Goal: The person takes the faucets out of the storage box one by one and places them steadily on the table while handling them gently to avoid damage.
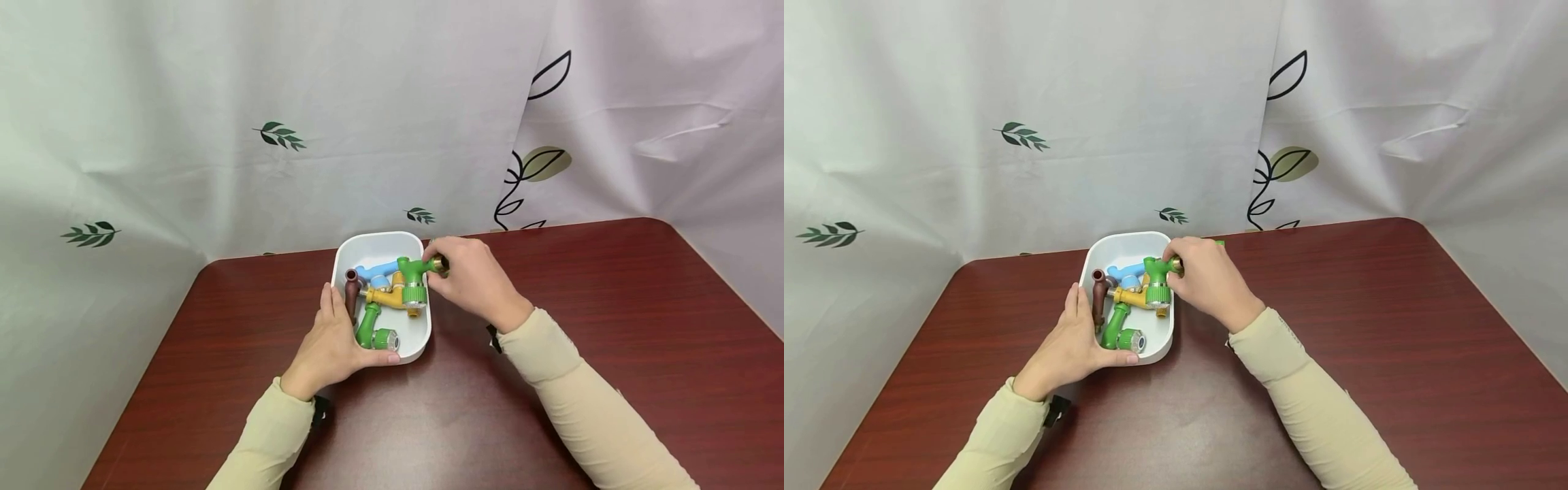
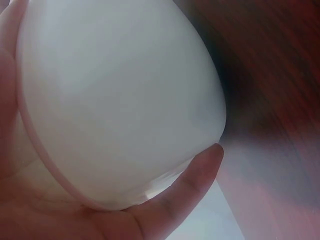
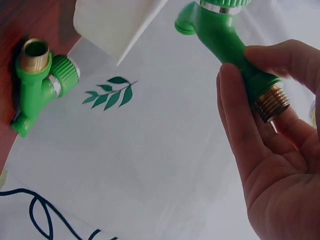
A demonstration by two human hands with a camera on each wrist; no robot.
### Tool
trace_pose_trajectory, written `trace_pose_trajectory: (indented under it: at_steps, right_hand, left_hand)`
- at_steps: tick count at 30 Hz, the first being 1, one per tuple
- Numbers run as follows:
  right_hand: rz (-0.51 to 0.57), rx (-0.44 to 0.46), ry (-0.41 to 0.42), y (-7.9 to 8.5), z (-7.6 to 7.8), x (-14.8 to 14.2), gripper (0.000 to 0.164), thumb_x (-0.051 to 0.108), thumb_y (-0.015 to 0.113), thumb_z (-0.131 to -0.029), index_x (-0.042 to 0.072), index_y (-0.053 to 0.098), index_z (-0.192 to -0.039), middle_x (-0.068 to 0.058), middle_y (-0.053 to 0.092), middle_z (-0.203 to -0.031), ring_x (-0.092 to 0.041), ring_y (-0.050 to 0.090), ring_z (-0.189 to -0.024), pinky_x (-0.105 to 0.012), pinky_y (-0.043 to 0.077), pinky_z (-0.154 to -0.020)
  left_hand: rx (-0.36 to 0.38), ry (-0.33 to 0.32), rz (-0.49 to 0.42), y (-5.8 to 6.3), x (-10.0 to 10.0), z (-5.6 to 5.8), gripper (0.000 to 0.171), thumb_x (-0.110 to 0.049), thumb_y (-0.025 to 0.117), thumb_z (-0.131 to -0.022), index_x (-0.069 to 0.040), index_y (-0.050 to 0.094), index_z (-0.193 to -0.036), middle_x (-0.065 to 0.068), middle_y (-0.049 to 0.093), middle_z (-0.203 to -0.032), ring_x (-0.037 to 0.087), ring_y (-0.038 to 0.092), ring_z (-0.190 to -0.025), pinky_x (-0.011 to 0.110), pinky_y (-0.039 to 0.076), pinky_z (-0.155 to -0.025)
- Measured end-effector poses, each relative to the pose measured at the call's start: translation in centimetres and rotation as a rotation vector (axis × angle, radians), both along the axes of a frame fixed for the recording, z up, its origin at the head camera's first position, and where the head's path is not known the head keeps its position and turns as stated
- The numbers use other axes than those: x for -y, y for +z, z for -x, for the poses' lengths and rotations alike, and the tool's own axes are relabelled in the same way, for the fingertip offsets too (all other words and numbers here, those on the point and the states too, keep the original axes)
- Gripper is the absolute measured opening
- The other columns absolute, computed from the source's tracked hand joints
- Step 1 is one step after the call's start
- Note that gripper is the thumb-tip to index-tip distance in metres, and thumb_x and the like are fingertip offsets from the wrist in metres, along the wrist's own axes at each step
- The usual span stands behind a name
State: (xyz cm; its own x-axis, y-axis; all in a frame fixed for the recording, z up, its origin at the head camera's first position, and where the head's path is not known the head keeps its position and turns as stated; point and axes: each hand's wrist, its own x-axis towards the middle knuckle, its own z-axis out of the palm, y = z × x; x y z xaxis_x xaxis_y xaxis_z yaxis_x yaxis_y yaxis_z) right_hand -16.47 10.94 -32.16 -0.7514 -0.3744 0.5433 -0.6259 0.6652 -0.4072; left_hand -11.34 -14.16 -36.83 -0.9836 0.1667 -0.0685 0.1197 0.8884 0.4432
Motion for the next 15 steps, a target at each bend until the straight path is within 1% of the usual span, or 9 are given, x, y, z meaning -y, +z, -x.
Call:
trace_pose_trajectory:
  at_steps: [3,6,11,15]
  right_hand:
    - [0.025,-0.008,-0.042,0.1,0.3,-0.5,0.017,-0.001,0.076,-0.075,0.007,0.074,-0.089,-0.003,0.071,-0.087,-0.016,0.058,-0.068,-0.032,0.048,-0.065]
    - [0.053,0.005,-0.083,0.1,0.5,-1.1,0.017,-0.001,0.076,-0.075,0.006,0.074,-0.090,-0.005,0.072,-0.087,-0.017,0.058,-0.066,-0.033,0.047,-0.063]
    - [0.096,0.019,-0.143,0.2,0.8,-2.0,0.016,0.000,0.076,-0.075,0.005,0.075,-0.090,-0.005,0.071,-0.080,-0.018,0.055,-0.061,-0.032,0.045,-0.058]
    - [0.112,0.019,-0.199,0.1,1.2,-2.6,0.015,0.002,0.074,-0.075,0.005,0.076,-0.089,-0.004,0.070,-0.076,-0.020,0.054,-0.060,-0.033,0.043,-0.058]
  left_hand:
    - [-0.001,-0.001,0.003,0.0,0.0,0.0,0.158,-0.080,0.080,-0.055,0.013,0.000,-0.155,0.028,-0.007,-0.164,0.048,0.021,-0.147,0.054,0.044,-0.102]
    - [-0.003,-0.002,0.004,0.0,0.1,0.0,0.158,-0.080,0.080,-0.056,0.013,0.000,-0.155,0.029,-0.007,-0.163,0.048,0.020,-0.147,0.055,0.043,-0.103]
    - [-0.005,-0.004,0.006,0.0,0.1,0.0,0.157,-0.079,0.081,-0.056,0.013,0.000,-0.155,0.029,-0.007,-0.163,0.048,0.019,-0.147,0.055,0.043,-0.103]
    - [-0.008,-0.002,0.009,0.0,0.0,0.0,0.157,-0.079,0.081,-0.056,0.013,0.001,-0.155,0.028,-0.006,-0.164,0.047,0.019,-0.148,0.055,0.043,-0.103]
